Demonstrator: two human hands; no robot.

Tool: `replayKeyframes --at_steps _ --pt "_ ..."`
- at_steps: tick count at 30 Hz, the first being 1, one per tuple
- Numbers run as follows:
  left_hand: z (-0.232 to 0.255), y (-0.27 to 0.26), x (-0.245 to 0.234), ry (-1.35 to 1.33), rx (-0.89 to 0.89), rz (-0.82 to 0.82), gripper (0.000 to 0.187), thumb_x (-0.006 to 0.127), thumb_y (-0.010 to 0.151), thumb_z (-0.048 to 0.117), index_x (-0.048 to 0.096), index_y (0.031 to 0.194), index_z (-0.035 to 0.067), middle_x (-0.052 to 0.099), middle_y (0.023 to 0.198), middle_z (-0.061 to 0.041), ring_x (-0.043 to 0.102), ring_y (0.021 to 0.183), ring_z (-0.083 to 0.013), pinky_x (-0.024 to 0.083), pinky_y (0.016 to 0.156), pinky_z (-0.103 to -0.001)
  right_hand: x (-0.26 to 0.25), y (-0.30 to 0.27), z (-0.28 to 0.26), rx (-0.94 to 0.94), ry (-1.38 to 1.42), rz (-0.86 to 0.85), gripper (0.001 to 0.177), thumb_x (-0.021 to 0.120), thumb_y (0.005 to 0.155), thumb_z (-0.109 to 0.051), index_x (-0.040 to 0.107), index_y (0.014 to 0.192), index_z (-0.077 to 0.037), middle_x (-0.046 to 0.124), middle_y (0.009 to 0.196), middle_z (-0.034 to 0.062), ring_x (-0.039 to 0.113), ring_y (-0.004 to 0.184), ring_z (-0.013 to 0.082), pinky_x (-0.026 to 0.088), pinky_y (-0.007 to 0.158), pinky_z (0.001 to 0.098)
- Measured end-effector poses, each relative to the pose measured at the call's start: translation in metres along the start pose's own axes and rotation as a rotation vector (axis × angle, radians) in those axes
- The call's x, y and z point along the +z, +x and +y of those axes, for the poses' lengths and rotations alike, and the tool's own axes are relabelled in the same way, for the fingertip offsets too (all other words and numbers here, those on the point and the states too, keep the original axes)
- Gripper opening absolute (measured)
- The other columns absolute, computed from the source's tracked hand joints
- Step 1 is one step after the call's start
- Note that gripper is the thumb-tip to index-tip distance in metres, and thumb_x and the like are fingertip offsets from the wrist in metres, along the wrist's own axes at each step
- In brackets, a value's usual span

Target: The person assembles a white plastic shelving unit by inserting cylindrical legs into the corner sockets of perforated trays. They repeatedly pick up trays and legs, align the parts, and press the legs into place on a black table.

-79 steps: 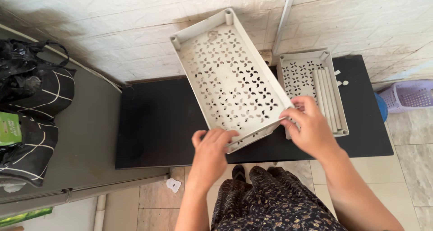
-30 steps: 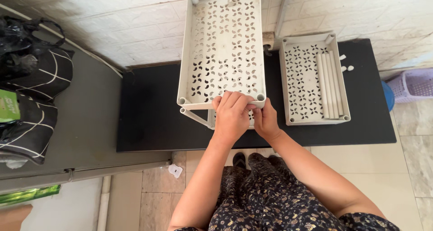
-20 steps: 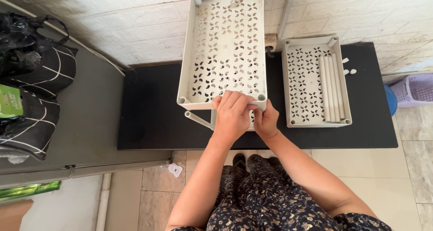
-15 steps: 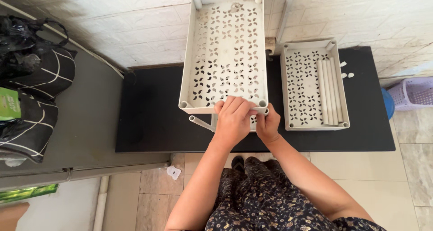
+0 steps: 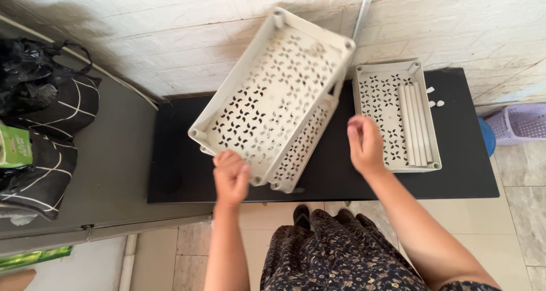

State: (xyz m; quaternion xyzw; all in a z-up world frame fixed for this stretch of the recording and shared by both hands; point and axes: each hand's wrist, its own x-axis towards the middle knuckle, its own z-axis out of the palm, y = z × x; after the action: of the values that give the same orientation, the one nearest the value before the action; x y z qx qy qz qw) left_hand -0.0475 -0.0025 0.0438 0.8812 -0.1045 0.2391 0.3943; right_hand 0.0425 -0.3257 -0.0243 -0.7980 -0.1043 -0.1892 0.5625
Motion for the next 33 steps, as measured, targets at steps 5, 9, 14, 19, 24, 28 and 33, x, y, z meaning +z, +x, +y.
replayKeyframes --at_steps 5,9,14,19,24,28,33 --pt "0.012 0.011 -0.021 0.159 -0.098 -0.049 0.018 0.068 0.084 0.021 0.064 0.075 0.006 0.061 0.076 -0.006 0.059 0.085 -0.0284 0.039 0.094 -0.043 -0.010 0.051 -0.016 -0.334 -0.289 -0.016 0.041 0.073 0.094 -0.004 0.060 0.132 -0.006 0.053 0.122 0.0140 0.049 0.110 0.0331 0.042 0.098 0.0442" --pt "0.056 0.011 0.006 0.174 -0.024 -0.100 0.018 0.074 0.080 0.019 0.071 0.094 0.007 0.070 0.085 -0.006 0.065 0.086 -0.0254 0.038 0.092 -0.046 -0.008 0.073 -0.023 -0.373 -0.517 -0.010 0.037 0.083 0.087 -0.010 0.069 0.119 -0.021 0.045 0.127 0.0143 0.041 0.118 0.0376 0.041 0.100 0.0464" --pt "0.062 0.018 0.016 0.428 -0.121 -0.160 0.016 0.073 0.082 0.007 0.070 0.097 0.012 0.070 0.084 -0.003 0.067 0.088 -0.0220 0.040 0.092 -0.045 -0.005 0.064 -0.028 -0.329 -0.569 -0.020 0.031 0.084 0.089 -0.013 0.070 0.116 -0.019 0.045 0.117 0.0115 0.042 0.111 0.0351 0.040 0.099 0.0484" --pt "0.028 0.020 -0.003 0.594 -0.158 -0.070 0.018 0.068 0.081 0.000 0.070 0.094 0.013 0.071 0.086 -0.002 0.067 0.090 -0.0221 0.037 0.097 -0.048 0.002 0.028 -0.044 -0.319 -0.539 -0.053 0.029 0.084 0.085 -0.019 0.070 0.110 -0.018 0.046 0.100 0.0107 0.043 0.096 0.0323 0.040 0.088 0.0477" --pt "0.001 0.030 -0.012 0.685 -0.207 0.025 0.016 0.068 0.085 0.000 0.069 0.095 0.012 0.069 0.093 -0.002 0.063 0.098 -0.0240 0.035 0.102 -0.049 0.005 -0.005 -0.060 -0.454 -0.445 -0.125 0.030 0.081 0.088 -0.015 0.071 0.116 -0.011 0.050 0.091 0.0045 0.046 0.085 0.0236 0.042 0.077 0.0386" --pt "0.005 0.038 0.004 0.643 -0.178 -0.015 0.034 0.064 0.079 -0.005 0.068 0.109 0.009 0.068 0.108 -0.007 0.061 0.110 -0.0279 0.035 0.100 -0.050 -0.008 -0.011 -0.050 -0.328 -0.173 0.153 0.029 0.074 0.095 -0.009 0.054 0.117 -0.005 0.053 0.103 0.0079 0.053 0.089 0.0187 0.046 0.082 0.0321" --pt "0.049 0.039 0.087 0.344 0.127 -0.144 0.045 0.063 0.085 0.001 0.060 0.130 0.005 0.062 0.130 -0.015 0.057 0.123 -0.0332 0.038 0.106 -0.051 -0.010 -0.002 -0.008 -0.091 0.087 -0.174 0.037 0.063 0.096 -0.004 0.052 0.130 0.004 0.061 0.117 0.0137 0.061 0.107 0.0237 0.048 0.095 0.0356"
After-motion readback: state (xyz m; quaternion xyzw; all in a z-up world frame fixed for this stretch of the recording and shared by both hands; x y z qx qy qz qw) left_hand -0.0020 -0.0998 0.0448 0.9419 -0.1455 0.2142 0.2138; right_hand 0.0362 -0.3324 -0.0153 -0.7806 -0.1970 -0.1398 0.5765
